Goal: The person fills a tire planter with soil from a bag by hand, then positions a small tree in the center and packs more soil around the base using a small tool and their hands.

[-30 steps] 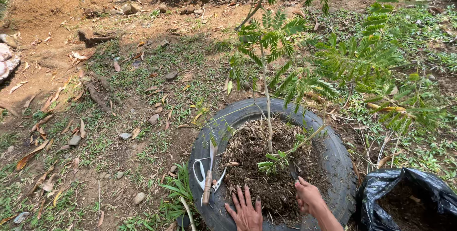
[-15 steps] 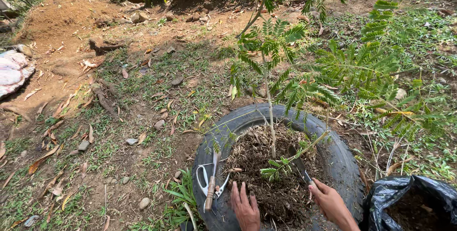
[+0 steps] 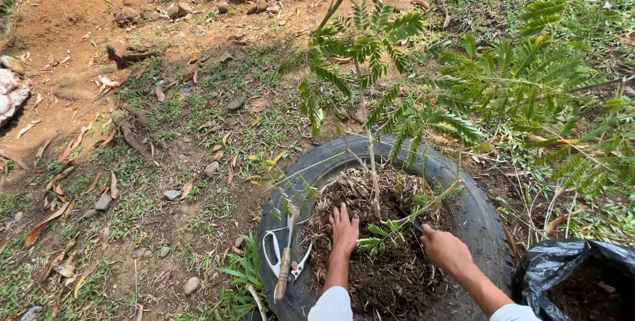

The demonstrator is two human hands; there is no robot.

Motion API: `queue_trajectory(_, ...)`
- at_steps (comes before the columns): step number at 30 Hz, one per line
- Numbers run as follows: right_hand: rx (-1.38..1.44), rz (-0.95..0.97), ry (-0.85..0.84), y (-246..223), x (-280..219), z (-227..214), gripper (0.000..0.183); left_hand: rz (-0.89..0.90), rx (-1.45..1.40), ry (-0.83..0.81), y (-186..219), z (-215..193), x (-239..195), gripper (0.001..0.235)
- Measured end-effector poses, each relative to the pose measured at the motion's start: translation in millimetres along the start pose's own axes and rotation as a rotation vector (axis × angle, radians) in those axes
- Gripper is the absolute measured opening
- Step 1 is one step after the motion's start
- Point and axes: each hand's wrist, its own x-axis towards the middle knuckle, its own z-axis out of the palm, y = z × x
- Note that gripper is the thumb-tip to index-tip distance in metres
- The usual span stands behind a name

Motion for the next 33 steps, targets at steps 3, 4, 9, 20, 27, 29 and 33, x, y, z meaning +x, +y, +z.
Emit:
queue_trajectory(3, -0.054, 0.005, -0.005, -22.0, -11.5, -17.3, 0.049, -0.107, 0.159, -0.043, 30.3, 10.4, -7.3, 0.066)
queue_trajectory(4, -0.05, -0.001, -0.045, -20.0, -9.9, -34.1, 0.046, -0.115, 0.162, -0.045, 30.3, 7.7, -11.7, 0.066)
queue_trajectory(9, 0.001, -0.001, -0.081, -24.8, -20.7, -89.0, 0.052, 0.033, -0.085, 0.067, 49.9, 3.3, 1.9, 0.039)
queue_trajectory(20, 0.053, 0.048, -0.175, 24.0, -53.0, -146.9, 0.052, 0.252, 0.06, -0.005, 63.2, -42.5, 0.0, 0.059)
queue_trajectory(27, -0.014, 0.08, -0.281, 50.2, -25.4, -53.9, 0.037, 0.112, 0.505, -0.105, 29.2, -15.4, -67.0, 0.116)
queue_trajectory(29, 0.008, 0.065, -0.194, 39.5, -31.5, -4.9, 0.031, -0.022, 0.529, -0.193, 43.4, -6.3, -83.8, 0.129)
queue_trajectory(33, 0.029, 0.031, -0.008, 14.5, -26.5, 49.8, 0.028, 0.072, 0.645, -0.184, 32.7, 26.0, -98.4, 0.142)
